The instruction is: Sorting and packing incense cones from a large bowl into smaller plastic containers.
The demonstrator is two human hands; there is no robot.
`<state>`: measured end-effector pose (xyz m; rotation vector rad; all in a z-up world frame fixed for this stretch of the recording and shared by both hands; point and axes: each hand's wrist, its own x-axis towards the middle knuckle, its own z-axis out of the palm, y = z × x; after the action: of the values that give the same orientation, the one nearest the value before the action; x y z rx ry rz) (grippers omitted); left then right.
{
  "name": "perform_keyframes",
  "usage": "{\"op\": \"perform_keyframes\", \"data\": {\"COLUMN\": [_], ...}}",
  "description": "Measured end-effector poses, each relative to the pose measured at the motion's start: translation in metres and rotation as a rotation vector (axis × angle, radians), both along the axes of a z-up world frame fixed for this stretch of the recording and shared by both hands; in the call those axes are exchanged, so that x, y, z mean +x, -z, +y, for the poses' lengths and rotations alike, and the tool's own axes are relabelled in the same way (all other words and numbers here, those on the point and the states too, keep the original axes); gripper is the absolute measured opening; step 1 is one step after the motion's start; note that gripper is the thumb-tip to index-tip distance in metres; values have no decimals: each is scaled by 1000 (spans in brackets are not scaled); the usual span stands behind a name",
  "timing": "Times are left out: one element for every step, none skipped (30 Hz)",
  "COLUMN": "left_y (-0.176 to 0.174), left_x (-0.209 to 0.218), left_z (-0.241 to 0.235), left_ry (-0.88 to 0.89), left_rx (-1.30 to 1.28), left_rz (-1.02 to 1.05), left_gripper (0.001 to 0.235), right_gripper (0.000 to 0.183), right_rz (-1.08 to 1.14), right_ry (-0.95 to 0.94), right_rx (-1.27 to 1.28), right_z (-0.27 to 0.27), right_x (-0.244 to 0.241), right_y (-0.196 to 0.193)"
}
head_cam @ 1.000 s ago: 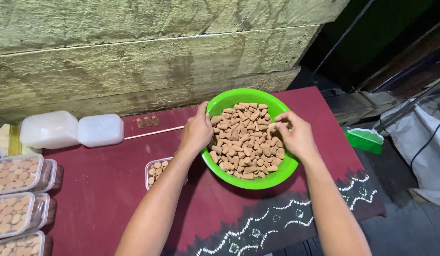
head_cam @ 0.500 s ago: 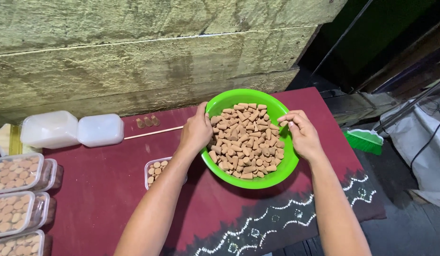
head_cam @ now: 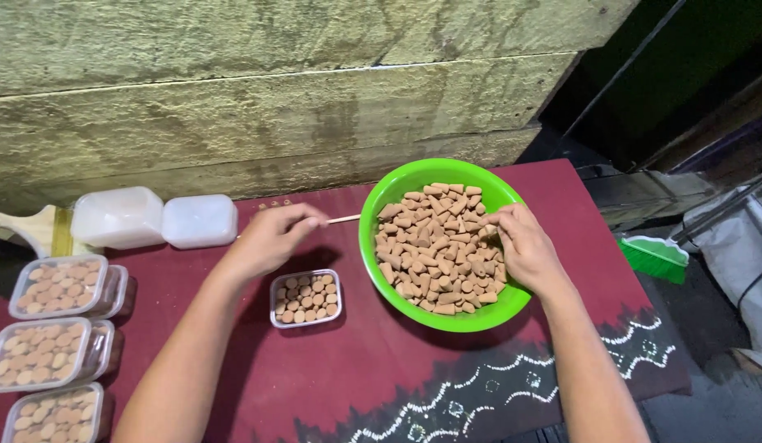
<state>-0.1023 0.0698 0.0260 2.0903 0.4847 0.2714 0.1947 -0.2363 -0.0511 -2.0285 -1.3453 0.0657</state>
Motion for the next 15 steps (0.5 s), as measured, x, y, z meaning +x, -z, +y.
{"op": "perform_keyframes", "data": {"left_y": [9,19,30,37,45,53,57,61,65,56,48,39,34,30,27], "left_x": [-12,-25,-39,-48,-57,-66,-74,-82,-88,-93,-97,-100,-101,-102,-103], "left_z": [4,8,11,12,12,12,8,5,0,-5,-11,-17,-19,-21,-24], "left_ry": [-5,-87,-172,-180,-200,-219,-227,-163,-95,-99,-1,98,92,109,128], "left_rx": [1,18,32,29,85,141,141,183,224,222,224,225,226,188,145], "left_rz": [2,60,121,126,104,83,88,22,-46,-41,3,46,44,174,307], "left_gripper": [26,20,27,27,30,34,34,18,6,6,40,76,76,95,117], "right_gripper": [31,33,35,35,33,31,31,29,27,27,27,26,26,25,25], "right_rz": [2,-145,-291,-288,-340,-393,-391,-395,-399,-397,-366,-335,-340,-345,-347], "right_ry": [-5,2,4,-5,-6,-6,-15,-13,-7,-13,-9,-5,-10,40,89], "right_rx": [1,-161,-326,-328,-411,-493,-492,-519,-548,-549,-544,-538,-536,-544,-555], "right_z": [1,3,5,9,13,17,18,19,18,18,16,15,14,14,12], "right_x": [-1,-2,-3,-12,-21,-30,-28,-25,-22,-19,-14,-10,-6,-2,1], "right_y": [4,8,13,0,-12,-25,-21,-18,-15,-10,-6,-2,3,9,16]}}
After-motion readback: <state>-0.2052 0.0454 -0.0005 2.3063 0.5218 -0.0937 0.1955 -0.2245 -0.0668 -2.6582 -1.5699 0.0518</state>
